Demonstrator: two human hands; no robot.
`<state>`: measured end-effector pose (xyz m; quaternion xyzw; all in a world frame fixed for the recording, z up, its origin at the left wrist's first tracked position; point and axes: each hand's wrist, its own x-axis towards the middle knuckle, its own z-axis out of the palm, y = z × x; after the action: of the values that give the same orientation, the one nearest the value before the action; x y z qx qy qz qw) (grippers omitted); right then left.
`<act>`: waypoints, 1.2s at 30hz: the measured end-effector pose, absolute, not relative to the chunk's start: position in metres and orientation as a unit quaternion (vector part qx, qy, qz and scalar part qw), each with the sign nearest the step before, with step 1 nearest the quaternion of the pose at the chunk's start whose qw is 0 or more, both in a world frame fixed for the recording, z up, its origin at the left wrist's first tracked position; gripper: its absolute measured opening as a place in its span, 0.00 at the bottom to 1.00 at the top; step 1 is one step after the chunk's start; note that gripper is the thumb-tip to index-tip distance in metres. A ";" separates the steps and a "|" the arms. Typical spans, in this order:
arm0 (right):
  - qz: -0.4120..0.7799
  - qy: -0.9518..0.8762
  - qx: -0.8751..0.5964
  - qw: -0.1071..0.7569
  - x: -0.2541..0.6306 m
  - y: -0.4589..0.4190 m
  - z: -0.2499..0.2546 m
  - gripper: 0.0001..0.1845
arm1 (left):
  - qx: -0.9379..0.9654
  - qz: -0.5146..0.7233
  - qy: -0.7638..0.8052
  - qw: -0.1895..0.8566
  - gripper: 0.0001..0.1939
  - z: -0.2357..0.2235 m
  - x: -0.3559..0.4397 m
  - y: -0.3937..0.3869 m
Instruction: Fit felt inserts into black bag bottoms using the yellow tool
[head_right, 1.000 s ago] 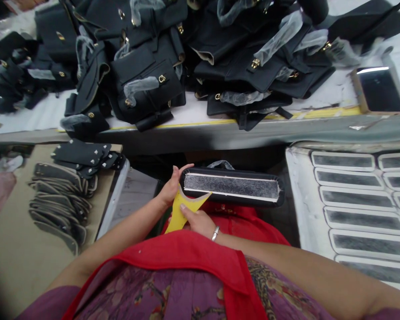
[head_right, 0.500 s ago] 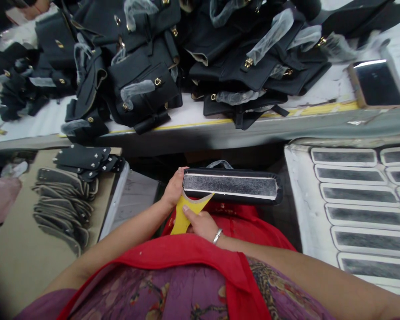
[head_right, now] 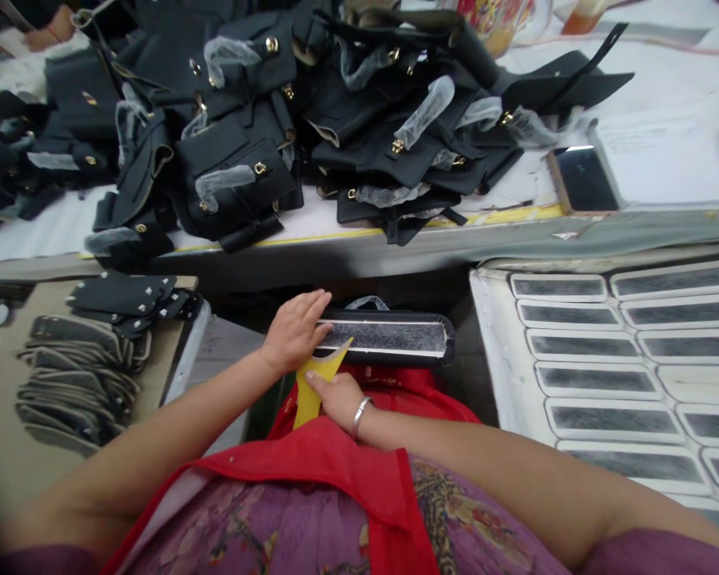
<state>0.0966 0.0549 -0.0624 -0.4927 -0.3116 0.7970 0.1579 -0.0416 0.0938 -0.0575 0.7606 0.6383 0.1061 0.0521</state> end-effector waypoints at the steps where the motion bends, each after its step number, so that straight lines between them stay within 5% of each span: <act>1: 0.803 -0.297 -0.499 0.133 0.098 0.057 -0.060 0.09 | 0.792 0.089 0.602 0.053 0.26 -0.057 -0.040 0.096; 8: 0.830 -0.264 -0.486 0.073 0.104 0.070 -0.065 0.08 | 0.798 0.018 0.602 0.030 0.26 -0.062 -0.031 0.103; 19: 0.822 -0.259 -0.498 0.098 0.109 0.074 -0.067 0.07 | 0.748 0.039 0.660 0.055 0.26 -0.061 -0.022 0.115; 25: 0.823 -0.264 -0.489 0.116 0.131 0.062 -0.039 0.12 | 0.540 0.336 0.705 0.314 0.28 -0.061 -0.049 0.105; 28: 0.795 -0.300 -0.476 0.225 0.160 0.059 -0.029 0.18 | 0.345 0.471 0.686 0.434 0.29 -0.070 -0.078 0.082; 32: 0.724 -0.314 -0.502 0.354 0.189 0.073 -0.021 0.22 | 0.297 0.495 0.644 0.502 0.27 -0.084 -0.090 0.049; 36: 0.676 -0.322 -0.532 0.396 0.180 0.098 -0.009 0.17 | 0.290 0.521 0.586 0.548 0.25 -0.088 -0.073 0.039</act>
<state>0.1804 0.0980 -0.0087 -0.5319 -0.3224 0.6756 0.3958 -0.0729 0.0388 -0.0877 0.2905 0.5858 0.5214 0.5484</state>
